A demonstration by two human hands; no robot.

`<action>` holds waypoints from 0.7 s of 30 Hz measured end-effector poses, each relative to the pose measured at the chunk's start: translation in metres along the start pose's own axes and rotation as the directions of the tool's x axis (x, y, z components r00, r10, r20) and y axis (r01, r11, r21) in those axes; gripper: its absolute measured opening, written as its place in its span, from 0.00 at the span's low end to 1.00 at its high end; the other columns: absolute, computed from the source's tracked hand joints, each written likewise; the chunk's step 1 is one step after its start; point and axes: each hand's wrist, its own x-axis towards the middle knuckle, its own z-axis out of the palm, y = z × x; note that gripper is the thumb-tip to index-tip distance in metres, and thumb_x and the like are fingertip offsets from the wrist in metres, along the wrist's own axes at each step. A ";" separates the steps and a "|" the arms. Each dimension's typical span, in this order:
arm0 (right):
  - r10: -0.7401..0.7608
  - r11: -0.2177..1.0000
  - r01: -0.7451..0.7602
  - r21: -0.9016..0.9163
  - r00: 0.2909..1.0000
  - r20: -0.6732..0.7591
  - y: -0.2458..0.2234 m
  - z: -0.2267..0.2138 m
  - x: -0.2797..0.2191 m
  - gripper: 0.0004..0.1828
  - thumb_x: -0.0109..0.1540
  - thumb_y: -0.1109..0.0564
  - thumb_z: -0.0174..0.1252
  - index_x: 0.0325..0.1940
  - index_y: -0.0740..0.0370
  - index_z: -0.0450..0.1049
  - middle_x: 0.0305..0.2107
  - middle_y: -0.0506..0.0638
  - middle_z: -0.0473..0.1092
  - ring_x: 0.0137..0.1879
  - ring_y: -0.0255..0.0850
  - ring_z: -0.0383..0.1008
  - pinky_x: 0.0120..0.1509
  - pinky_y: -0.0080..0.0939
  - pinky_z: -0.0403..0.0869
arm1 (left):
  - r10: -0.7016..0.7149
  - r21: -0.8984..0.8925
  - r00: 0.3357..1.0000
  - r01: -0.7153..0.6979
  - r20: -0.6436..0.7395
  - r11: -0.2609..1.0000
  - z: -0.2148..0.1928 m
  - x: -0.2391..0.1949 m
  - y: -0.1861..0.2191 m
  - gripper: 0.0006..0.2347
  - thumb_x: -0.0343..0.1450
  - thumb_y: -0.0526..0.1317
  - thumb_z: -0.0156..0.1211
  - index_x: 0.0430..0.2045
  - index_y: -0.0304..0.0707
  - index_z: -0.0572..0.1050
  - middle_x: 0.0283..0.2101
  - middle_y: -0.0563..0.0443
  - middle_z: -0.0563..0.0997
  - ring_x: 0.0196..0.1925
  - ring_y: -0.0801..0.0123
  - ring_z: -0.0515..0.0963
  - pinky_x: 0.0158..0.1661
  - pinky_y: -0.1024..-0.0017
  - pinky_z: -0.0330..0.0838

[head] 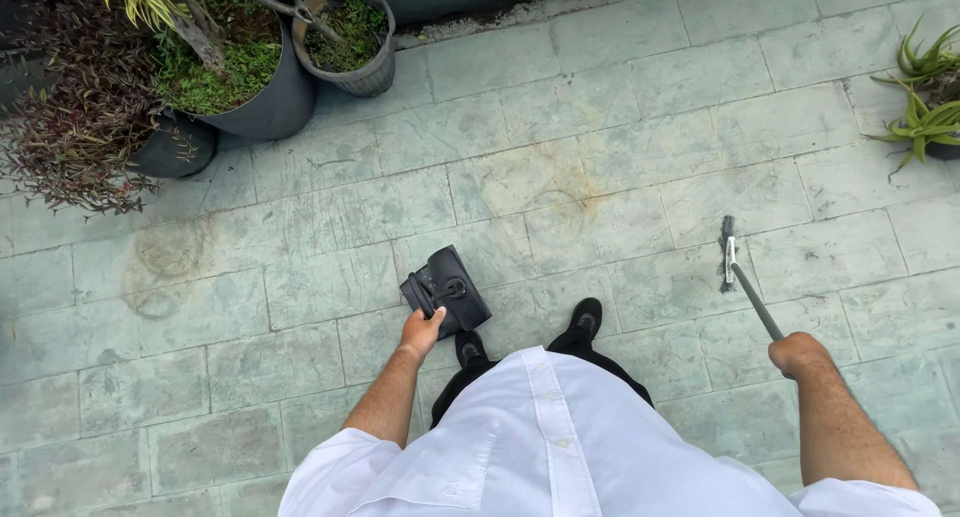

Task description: Cleaning an outdoor tiled floor using a scraper and a dustpan while walking

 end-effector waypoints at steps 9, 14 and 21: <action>-0.230 0.959 0.218 -0.181 0.972 -0.046 -0.001 -0.031 0.128 0.31 0.63 0.52 0.46 0.65 0.72 0.77 0.44 0.70 0.82 0.56 0.58 0.82 0.58 0.58 0.77 | -0.077 0.149 0.997 0.080 -0.025 0.986 0.118 -0.013 0.020 0.21 0.72 0.57 0.58 0.56 0.50 0.78 0.56 0.45 0.81 0.63 0.53 0.77 0.56 0.58 0.77; -0.413 0.853 0.444 -0.274 0.896 0.164 -0.061 0.043 0.110 0.28 0.63 0.55 0.44 0.63 0.73 0.74 0.48 0.69 0.77 0.59 0.58 0.78 0.59 0.57 0.77 | -0.049 0.186 0.999 0.044 0.020 0.982 0.162 -0.035 0.049 0.22 0.74 0.57 0.55 0.59 0.48 0.76 0.59 0.43 0.80 0.64 0.52 0.76 0.58 0.56 0.76; -0.603 0.701 0.687 -0.191 0.714 0.355 -0.065 0.027 0.036 0.26 0.61 0.58 0.49 0.60 0.76 0.75 0.46 0.71 0.76 0.56 0.63 0.78 0.55 0.60 0.79 | 0.006 0.223 0.999 -0.014 0.037 0.975 0.191 -0.052 0.098 0.27 0.76 0.58 0.51 0.63 0.39 0.71 0.61 0.38 0.77 0.67 0.48 0.73 0.61 0.53 0.73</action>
